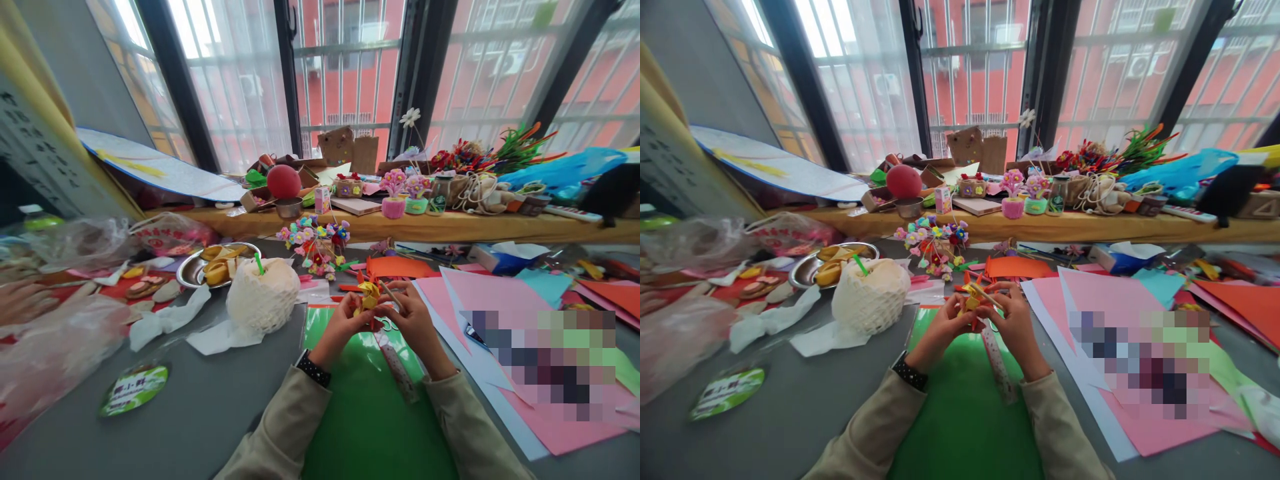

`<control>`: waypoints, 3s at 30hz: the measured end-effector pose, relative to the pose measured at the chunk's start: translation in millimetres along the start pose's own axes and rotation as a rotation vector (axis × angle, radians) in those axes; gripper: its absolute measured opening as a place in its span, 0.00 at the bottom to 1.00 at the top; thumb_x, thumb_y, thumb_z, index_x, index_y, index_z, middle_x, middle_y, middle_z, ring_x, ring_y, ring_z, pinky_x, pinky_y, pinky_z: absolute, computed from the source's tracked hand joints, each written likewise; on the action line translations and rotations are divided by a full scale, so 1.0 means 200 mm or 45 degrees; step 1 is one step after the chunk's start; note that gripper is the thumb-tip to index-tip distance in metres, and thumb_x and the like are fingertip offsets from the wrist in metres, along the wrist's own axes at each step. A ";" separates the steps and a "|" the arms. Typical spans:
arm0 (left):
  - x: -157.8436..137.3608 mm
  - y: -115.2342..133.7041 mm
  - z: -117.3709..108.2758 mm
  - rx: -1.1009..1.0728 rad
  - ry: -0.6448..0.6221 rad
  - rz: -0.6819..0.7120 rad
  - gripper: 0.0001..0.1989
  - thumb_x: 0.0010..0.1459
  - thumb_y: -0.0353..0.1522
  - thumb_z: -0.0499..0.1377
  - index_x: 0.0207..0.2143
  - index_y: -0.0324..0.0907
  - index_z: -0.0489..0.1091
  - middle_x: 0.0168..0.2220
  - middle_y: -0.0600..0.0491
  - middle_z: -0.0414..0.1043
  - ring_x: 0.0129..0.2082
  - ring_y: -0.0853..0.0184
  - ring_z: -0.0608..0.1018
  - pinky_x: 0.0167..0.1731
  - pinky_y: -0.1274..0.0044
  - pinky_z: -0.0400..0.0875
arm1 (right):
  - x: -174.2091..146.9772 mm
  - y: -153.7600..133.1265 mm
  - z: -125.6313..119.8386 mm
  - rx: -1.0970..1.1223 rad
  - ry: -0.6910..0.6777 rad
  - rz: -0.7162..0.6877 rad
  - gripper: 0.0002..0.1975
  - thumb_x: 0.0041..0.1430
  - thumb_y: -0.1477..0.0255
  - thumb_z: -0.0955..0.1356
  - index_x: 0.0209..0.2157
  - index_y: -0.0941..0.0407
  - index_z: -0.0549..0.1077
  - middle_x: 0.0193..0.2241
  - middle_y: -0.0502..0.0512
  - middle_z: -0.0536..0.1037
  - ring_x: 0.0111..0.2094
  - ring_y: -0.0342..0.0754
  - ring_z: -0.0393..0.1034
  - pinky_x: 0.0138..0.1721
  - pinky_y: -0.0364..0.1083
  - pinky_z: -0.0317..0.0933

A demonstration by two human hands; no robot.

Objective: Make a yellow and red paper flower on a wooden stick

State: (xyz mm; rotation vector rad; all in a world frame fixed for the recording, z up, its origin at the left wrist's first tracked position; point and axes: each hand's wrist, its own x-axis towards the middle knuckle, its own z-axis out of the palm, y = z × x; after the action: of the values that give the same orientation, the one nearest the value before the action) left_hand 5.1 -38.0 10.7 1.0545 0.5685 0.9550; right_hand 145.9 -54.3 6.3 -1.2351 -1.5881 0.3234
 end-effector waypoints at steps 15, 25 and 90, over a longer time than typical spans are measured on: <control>0.02 -0.02 -0.01 0.096 -0.024 -0.011 0.19 0.37 0.34 0.62 0.26 0.40 0.54 0.24 0.56 0.68 0.21 0.70 0.73 0.25 0.76 0.68 | -0.01 0.00 0.03 -0.116 0.158 -0.002 0.08 0.45 0.66 0.65 0.25 0.55 0.72 0.33 0.55 0.64 0.33 0.48 0.60 0.34 0.48 0.56; 0.02 -0.02 -0.01 0.086 -0.024 -0.009 0.19 0.37 0.34 0.62 0.26 0.40 0.53 0.24 0.55 0.68 0.21 0.71 0.73 0.25 0.76 0.68 | -0.02 -0.03 0.06 -0.165 0.287 0.021 0.07 0.46 0.68 0.65 0.25 0.56 0.72 0.32 0.54 0.62 0.31 0.46 0.59 0.33 0.47 0.56; 0.04 -0.03 -0.07 0.443 -0.049 0.047 0.17 0.41 0.37 0.59 0.33 0.36 0.67 0.26 0.53 0.68 0.21 0.74 0.69 0.21 0.81 0.61 | 0.00 -0.04 -0.08 -0.069 -0.294 0.075 0.11 0.49 0.64 0.62 0.29 0.57 0.69 0.20 0.50 0.71 0.20 0.41 0.61 0.21 0.39 0.55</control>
State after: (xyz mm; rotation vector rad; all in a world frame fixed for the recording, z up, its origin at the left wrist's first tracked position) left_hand 0.7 -25.7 -0.9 1.3949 0.7013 0.8841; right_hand 154.8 -62.4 18.0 -1.3257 -1.7686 0.4779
